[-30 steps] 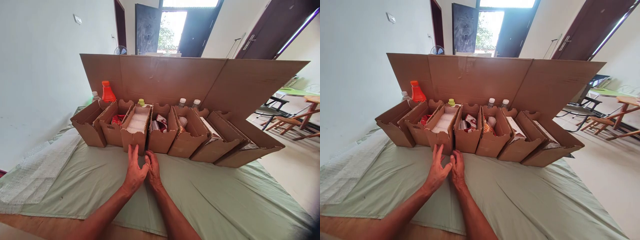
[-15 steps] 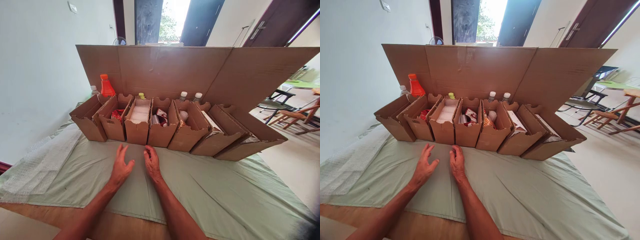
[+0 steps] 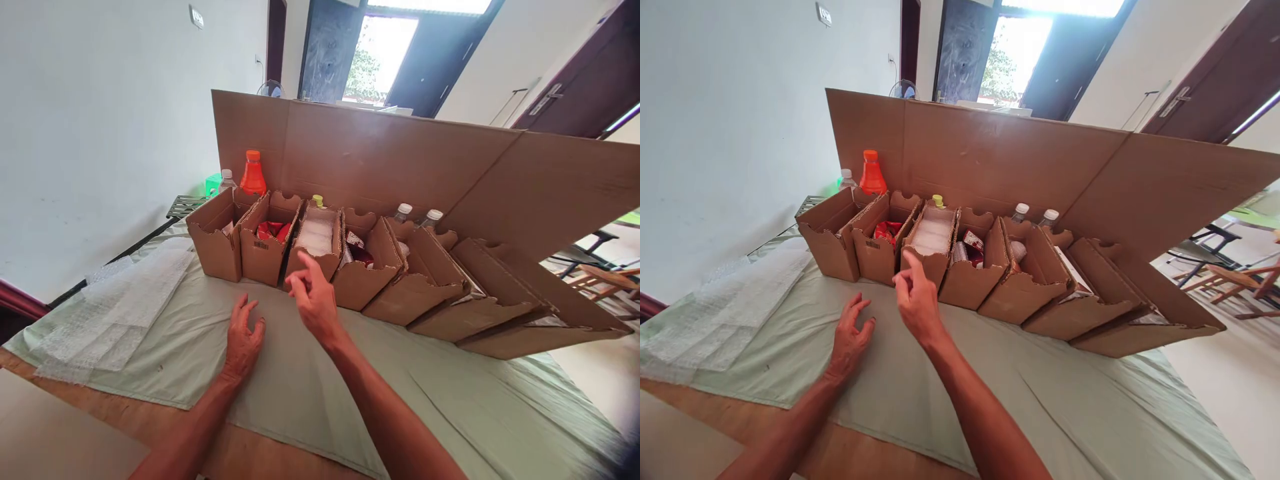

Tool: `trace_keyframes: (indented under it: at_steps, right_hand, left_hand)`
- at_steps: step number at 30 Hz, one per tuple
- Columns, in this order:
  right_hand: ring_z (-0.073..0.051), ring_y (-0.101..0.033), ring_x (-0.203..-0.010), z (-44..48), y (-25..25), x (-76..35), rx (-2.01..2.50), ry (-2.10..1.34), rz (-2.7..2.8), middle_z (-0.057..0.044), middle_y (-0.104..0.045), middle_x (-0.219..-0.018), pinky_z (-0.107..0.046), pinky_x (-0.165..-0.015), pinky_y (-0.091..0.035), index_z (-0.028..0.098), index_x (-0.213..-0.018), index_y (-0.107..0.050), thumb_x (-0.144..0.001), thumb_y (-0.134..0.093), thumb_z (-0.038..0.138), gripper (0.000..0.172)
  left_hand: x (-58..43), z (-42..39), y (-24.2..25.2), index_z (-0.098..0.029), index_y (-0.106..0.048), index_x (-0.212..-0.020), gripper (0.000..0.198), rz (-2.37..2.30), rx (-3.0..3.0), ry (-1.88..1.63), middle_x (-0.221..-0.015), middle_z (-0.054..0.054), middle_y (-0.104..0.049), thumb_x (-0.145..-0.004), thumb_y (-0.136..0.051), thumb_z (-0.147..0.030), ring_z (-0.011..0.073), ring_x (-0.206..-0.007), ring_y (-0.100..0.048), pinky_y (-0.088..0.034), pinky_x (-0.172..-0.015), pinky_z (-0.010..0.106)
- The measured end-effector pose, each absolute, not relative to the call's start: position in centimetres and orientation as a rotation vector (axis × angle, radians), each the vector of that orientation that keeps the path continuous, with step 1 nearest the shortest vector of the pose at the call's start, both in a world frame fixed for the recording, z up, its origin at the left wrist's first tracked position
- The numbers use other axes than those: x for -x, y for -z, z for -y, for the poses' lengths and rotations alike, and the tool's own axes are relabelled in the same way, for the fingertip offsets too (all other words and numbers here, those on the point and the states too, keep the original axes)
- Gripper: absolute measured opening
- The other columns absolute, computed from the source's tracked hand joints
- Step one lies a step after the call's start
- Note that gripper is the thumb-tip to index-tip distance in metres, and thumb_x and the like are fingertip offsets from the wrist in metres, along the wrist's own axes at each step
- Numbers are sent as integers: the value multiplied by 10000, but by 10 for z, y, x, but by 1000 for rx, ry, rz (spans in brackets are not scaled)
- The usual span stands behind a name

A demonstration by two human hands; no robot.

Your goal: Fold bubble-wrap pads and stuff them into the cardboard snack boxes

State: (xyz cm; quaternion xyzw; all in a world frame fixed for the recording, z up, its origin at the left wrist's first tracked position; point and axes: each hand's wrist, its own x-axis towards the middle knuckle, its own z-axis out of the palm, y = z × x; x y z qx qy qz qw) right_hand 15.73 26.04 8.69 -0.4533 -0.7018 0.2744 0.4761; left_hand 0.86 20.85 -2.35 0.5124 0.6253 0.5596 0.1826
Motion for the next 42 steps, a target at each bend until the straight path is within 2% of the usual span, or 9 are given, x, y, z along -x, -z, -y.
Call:
trace_keyframes:
  at_steps: [4, 7, 9, 16, 21, 28, 32, 37, 42]
  right_hand:
    - [-152, -649, -640, -302, -133, -126, 1301, -588, 1931, 12, -723, -774, -270, -683, -514, 220, -1500, -429, -916, -538, 204, 595]
    - [-155, -643, -595, -321, -136, -112, 1397, -578, 1974, -4, -707, -695, -262, -646, -488, 200, -1183, -671, -912, -542, 160, 303]
    - [-157, -644, -580, -324, -131, -107, 1424, -574, 1967, -16, -700, -668, -256, -621, -469, 191, -925, -703, -925, -525, 151, 182]
    - [-146, -661, -606, -261, -134, -117, 1357, -586, 2041, 8, -706, -670, -230, -605, -433, 218, -767, -637, -958, -505, 183, 235]
    - [-133, -646, -600, -179, -139, -174, 1191, -662, 2105, 17, -698, -670, -227, -608, -462, 223, -882, -679, -972, -479, 213, 220]
    - [-157, -687, -616, -135, -147, -293, 1347, -683, 1739, -14, -715, -700, -253, -601, -582, 219, -965, -696, -938, -568, 373, 202]
    - [-231, -749, -807, -114, -131, -339, 1403, -597, 1375, -100, -778, -980, -335, -653, -628, 241, -1212, -638, -893, -642, 464, 389]
    - [-298, -711, -1097, -73, -79, -345, 1449, -775, 1435, -159, -705, -1288, -418, -873, -612, 249, -1340, -611, -843, -692, 487, 557]
    - [-311, -683, -1123, -68, -50, -307, 1474, -711, 1562, -131, -706, -1269, -445, -946, -572, 229, -1276, -633, -859, -653, 486, 490]
  left_hand:
    - [2, -213, 20, -179, -674, -1120, 345, -1757, -1326, -1670, -1414, 173, -567, -792, -574, -219, 326, -1349, -523, -387, -1158, 527]
    - [6, -215, 19, -188, -675, -1128, 349, -1737, -1212, -1732, -1434, 168, -551, -792, -585, -223, 330, -1372, -495, -359, -1172, 535]
    - [8, -218, 20, -200, -682, -1123, 341, -1709, -1127, -1772, -1436, 149, -553, -793, -602, -229, 320, -1372, -495, -360, -1174, 514]
    - [35, -235, 30, -169, -665, -1145, 287, -1573, -682, -1929, -1192, 103, -680, -928, -620, -351, 269, -1133, -642, -502, -1021, 495]
    - [61, -241, 32, -174, -609, -1250, 369, -1421, -481, -2034, -1253, 95, -648, -966, -623, -410, 235, -1062, -663, -570, -902, 458]
    - [41, -233, 23, -151, -695, -1057, 333, -1283, -629, -1881, -1098, 82, -724, -936, -643, -456, 226, -1015, -691, -559, -920, 446]
    - [23, -207, 11, -160, -761, -945, 422, -1227, -760, -1733, -1036, 100, -771, -846, -659, -558, 270, -1048, -704, -540, -984, 447]
    - [7, -151, 8, -193, -749, -1147, 493, -1210, -874, -1604, -1226, 102, -744, -847, -662, -576, 309, -1183, -667, -507, -1067, 483]
    - [-22, -115, 28, -282, -632, -1363, 537, -1298, -1082, -1507, -1409, 68, -649, -954, -483, -598, 301, -1351, -563, -496, -1114, 477]
